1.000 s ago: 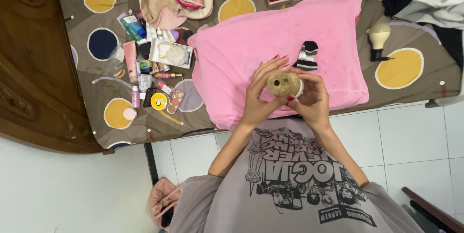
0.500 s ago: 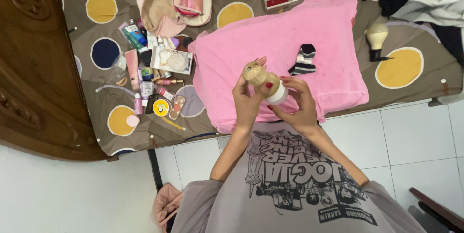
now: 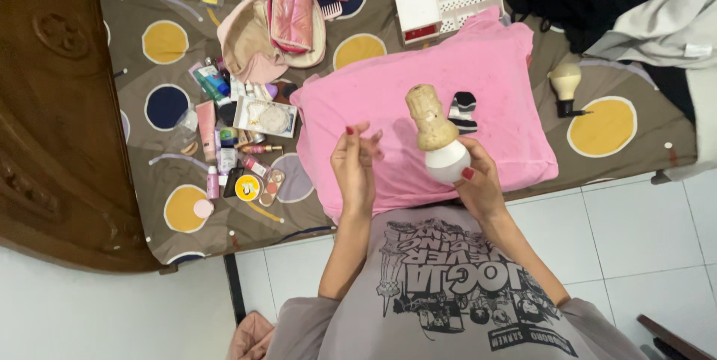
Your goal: The person manipulates a light bulb, a black cloth, and a wooden socket by hand. They place the cloth over the bulb and fit the bulb into the socket.
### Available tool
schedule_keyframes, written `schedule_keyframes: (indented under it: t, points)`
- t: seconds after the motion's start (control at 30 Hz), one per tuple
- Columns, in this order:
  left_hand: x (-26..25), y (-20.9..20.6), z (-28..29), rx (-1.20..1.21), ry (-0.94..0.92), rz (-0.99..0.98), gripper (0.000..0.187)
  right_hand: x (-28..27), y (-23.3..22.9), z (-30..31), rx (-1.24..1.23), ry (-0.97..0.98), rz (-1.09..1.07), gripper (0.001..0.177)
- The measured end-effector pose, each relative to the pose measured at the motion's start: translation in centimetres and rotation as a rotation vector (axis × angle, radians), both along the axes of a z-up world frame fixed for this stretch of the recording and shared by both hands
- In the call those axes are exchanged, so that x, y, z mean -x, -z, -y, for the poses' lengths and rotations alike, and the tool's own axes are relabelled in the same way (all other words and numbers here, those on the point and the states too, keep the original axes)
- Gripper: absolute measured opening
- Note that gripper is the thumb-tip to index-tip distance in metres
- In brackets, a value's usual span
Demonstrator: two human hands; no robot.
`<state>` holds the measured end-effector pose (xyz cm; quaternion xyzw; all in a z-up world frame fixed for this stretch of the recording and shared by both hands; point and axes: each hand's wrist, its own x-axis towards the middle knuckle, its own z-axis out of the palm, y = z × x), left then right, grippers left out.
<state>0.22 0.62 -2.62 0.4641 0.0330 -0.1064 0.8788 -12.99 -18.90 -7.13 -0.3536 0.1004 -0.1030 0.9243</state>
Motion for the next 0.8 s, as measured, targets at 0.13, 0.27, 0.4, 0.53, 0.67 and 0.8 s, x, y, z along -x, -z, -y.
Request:
schedule_keyframes:
  t: [0.13, 0.27, 0.4, 0.53, 0.67, 0.8]
  points:
    - [-0.2, 1.5, -0.8, 0.388, 0.152, 0.189, 0.032, 0.1, 0.2, 0.4, 0.014, -0.012, 0.052, 0.067]
    - [0.4, -1.0, 0.6, -0.050, 0.237, 0.079, 0.068, 0.2, 0.3, 0.2, -0.024, -0.092, 0.049, 0.062]
    - [0.9, -4.0, 1.3, 0.124, 0.413, 0.183, 0.099, 0.2, -0.5, -0.3, -0.066, -0.152, -0.014, 0.064]
    - [1.3, -5.5, 1.4, 0.005, 0.423, 0.283, 0.102, -0.1, -0.6, -0.2, -0.060, -0.192, -0.029, 0.066]
    - [1.5, -5.5, 1.6, 0.001, 0.409, 0.248, 0.103, 0.0, -0.6, -0.2, -0.078, -0.223, -0.037, 0.063]
    - [1.4, -5.0, 1.5, 0.017, 0.362, 0.245, 0.103, 0.0, -1.0, -0.3, -0.099, -0.254, -0.063, 0.068]
